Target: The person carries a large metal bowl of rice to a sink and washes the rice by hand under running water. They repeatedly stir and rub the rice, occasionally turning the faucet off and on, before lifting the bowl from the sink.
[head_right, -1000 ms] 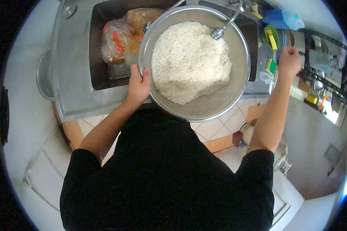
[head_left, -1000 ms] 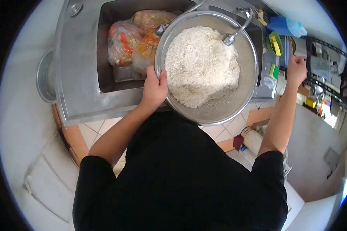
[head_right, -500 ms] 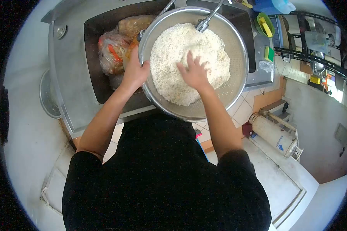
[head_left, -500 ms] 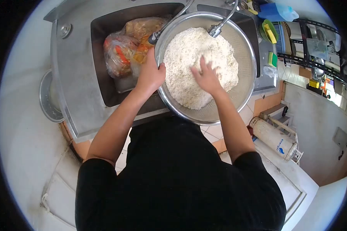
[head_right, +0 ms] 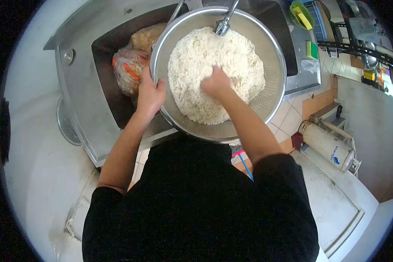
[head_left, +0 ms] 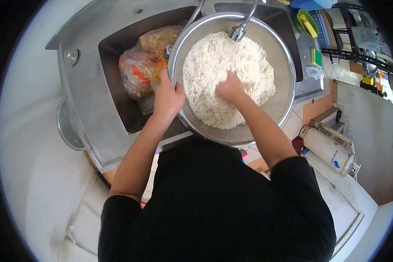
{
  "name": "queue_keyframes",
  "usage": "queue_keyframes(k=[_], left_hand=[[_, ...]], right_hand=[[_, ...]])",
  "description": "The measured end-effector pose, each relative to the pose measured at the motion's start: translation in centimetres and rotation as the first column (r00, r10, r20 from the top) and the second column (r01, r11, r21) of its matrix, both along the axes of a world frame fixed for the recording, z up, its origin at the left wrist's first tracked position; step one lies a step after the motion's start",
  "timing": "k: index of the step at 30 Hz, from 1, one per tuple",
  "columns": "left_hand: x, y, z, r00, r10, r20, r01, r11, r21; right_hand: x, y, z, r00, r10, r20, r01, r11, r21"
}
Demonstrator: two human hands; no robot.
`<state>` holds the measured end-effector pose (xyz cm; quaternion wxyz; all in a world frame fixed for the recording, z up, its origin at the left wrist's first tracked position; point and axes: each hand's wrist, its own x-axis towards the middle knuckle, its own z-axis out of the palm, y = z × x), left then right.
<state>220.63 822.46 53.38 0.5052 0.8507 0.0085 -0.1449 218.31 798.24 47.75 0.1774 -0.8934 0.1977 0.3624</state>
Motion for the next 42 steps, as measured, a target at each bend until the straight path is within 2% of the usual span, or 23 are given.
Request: queue_keyframes(k=[1,2,5,6,7,8,10,11,13,14,15,17,19,21,25,28,30,31,33,34,36,37,42], left_hand=[[-0.1,0.1,0.0,1.000,0.002,-0.010,-0.002,1.000,0.006],[0.0,0.1,-0.1,1.000,-0.012,0.013,0.011,0.999,0.043],[-0.3,0.0,-0.6,0.998,-0.013,0.063,0.009,0.998,0.062],[-0.4,-0.3,-0.1,0.999,0.021,0.038,-0.024,0.996,0.085],[-0.5,-0.4,0.2,0.999,0.052,0.003,-0.052,0.992,0.112],[-0.4,-0.4,0.3,0.999,0.045,-0.003,-0.044,0.992,0.117],[-0.3,0.0,0.1,1.000,0.004,0.008,-0.005,0.991,0.136],[-0.3,-0.1,0.1,0.999,-0.033,0.019,0.030,0.988,0.150],[-0.8,0.0,-0.1,0.999,-0.031,0.037,0.026,0.992,0.127],[-0.8,0.1,-0.2,0.998,-0.023,0.052,0.017,0.994,0.108],[-0.9,0.2,0.1,0.999,-0.019,0.047,0.014,0.994,0.104],[-1.0,0.1,0.3,1.000,0.001,0.018,-0.004,0.984,0.175],[-0.9,-0.1,0.3,1.000,0.009,0.020,-0.013,0.986,0.168],[-0.9,0.0,0.3,0.999,0.016,0.027,-0.020,0.987,0.162],[-1.0,-0.1,0.3,0.999,0.018,0.042,-0.025,0.984,0.174],[-0.7,0.1,0.4,1.000,0.005,0.020,-0.009,0.985,0.170],[-0.8,0.1,0.2,1.000,-0.020,-0.005,0.021,0.985,0.172],[-0.7,0.2,0.1,0.999,-0.042,-0.024,0.046,0.983,0.178],[-0.2,0.4,0.2,0.997,-0.063,-0.033,0.068,0.979,0.192],[-0.1,0.4,0.3,0.996,-0.079,-0.035,0.084,0.977,0.195],[-0.3,0.5,0.3,0.994,-0.098,-0.050,0.106,0.973,0.204],[-0.2,0.5,0.2,0.993,-0.101,-0.056,0.111,0.971,0.211],[-0.4,0.6,0.2,0.995,-0.080,-0.066,0.092,0.976,0.198]], right_hand=[[0.9,-0.2,-1.9,0.970,-0.232,-0.068,0.238,0.967,0.094],[1.0,-0.5,-2.1,0.970,-0.231,-0.077,0.238,0.966,0.097],[-1.0,-1.2,-0.8,0.898,0.283,-0.337,-0.263,0.959,0.104],[-5.5,-1.8,0.2,0.847,0.506,0.161,-0.497,0.863,-0.096],[-7.9,-2.0,0.4,0.505,0.667,0.549,-0.566,0.735,-0.373],[-7.6,-1.6,-0.1,0.504,0.664,0.552,-0.567,0.737,-0.368],[-6.1,-1.4,-1.5,0.799,0.449,0.400,-0.394,0.893,-0.217],[-4.4,-1.9,-2.9,0.800,0.445,0.402,-0.386,0.895,-0.221],[-0.6,-2.6,-5.5,0.945,0.286,-0.156,-0.285,0.958,0.030],[1.3,0.1,2.5,0.933,0.163,-0.321,-0.160,0.986,0.036],[-0.2,-0.3,1.3,0.930,0.165,-0.327,-0.163,0.986,0.033],[-4.0,-2.7,-1.8,0.841,0.540,0.021,-0.541,0.841,0.021],[-8.5,-2.6,4.1,0.737,0.603,0.305,-0.624,0.781,-0.036],[-11.6,-3.6,7.7,0.599,0.773,0.209,-0.768,0.628,-0.124],[-14.7,-5.7,8.9,0.903,0.401,0.157,-0.427,0.880,0.208],[-14.8,-6.0,6.2,0.772,0.621,0.133,-0.631,0.723,0.281],[-11.5,-2.5,4.7,0.739,0.607,-0.292,-0.570,0.795,0.208],[-9.9,-1.2,4.5,0.742,0.604,-0.291,-0.564,0.797,0.214],[-6.1,0.3,4.1,0.353,0.687,-0.636,-0.746,0.617,0.252],[-5.7,-0.8,1.5,0.355,0.691,-0.629,-0.745,0.616,0.256],[-7.7,-3.8,-4.4,0.847,0.525,-0.080,-0.527,0.850,0.000],[-7.5,-4.4,-6.5,0.875,0.468,0.129,-0.470,0.883,-0.016],[-3.0,-4.1,-9.8,0.857,0.420,0.299,-0.374,0.906,-0.199]])
